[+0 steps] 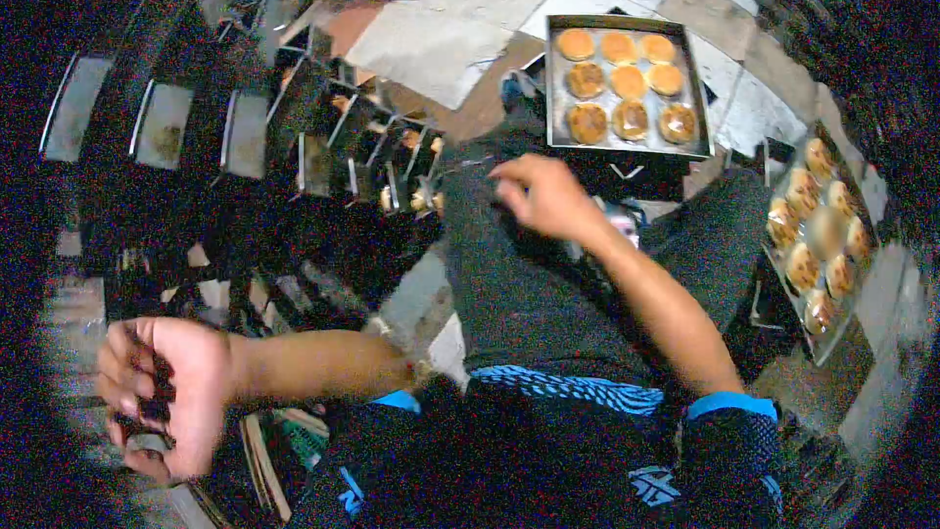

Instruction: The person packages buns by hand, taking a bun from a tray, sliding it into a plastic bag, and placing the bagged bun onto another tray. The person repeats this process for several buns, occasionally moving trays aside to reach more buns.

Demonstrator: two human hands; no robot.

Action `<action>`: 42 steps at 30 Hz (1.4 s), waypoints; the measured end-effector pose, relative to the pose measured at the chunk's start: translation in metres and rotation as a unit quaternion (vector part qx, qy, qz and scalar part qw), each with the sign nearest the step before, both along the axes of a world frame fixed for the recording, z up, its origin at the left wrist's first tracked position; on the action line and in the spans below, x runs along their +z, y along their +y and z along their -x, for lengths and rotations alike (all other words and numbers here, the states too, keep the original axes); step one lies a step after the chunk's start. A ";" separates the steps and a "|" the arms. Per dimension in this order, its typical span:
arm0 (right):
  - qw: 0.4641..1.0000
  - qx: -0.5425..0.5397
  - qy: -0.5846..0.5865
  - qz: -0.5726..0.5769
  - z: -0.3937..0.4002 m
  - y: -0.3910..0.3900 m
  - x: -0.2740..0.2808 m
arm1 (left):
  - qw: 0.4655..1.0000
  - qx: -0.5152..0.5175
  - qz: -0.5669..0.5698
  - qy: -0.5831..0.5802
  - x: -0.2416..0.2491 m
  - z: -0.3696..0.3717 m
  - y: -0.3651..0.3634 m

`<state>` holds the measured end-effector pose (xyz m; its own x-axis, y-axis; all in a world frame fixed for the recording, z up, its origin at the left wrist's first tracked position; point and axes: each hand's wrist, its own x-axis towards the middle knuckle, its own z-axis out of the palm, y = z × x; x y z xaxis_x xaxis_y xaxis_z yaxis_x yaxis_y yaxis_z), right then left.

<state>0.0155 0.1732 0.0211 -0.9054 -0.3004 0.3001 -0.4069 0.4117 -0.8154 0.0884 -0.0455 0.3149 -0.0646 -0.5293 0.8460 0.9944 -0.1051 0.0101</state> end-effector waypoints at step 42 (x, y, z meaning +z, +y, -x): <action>0.982 -0.001 -0.065 -0.178 -0.046 0.145 -0.041 | 0.579 -0.181 0.549 -0.575 -0.355 0.053 0.132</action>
<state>0.0612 0.3179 -0.0202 -0.9296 -0.3639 0.0593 -0.3087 0.6803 -0.6648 0.0354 0.0868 -0.0405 -0.8579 0.5112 -0.0522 0.1797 0.3936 0.9016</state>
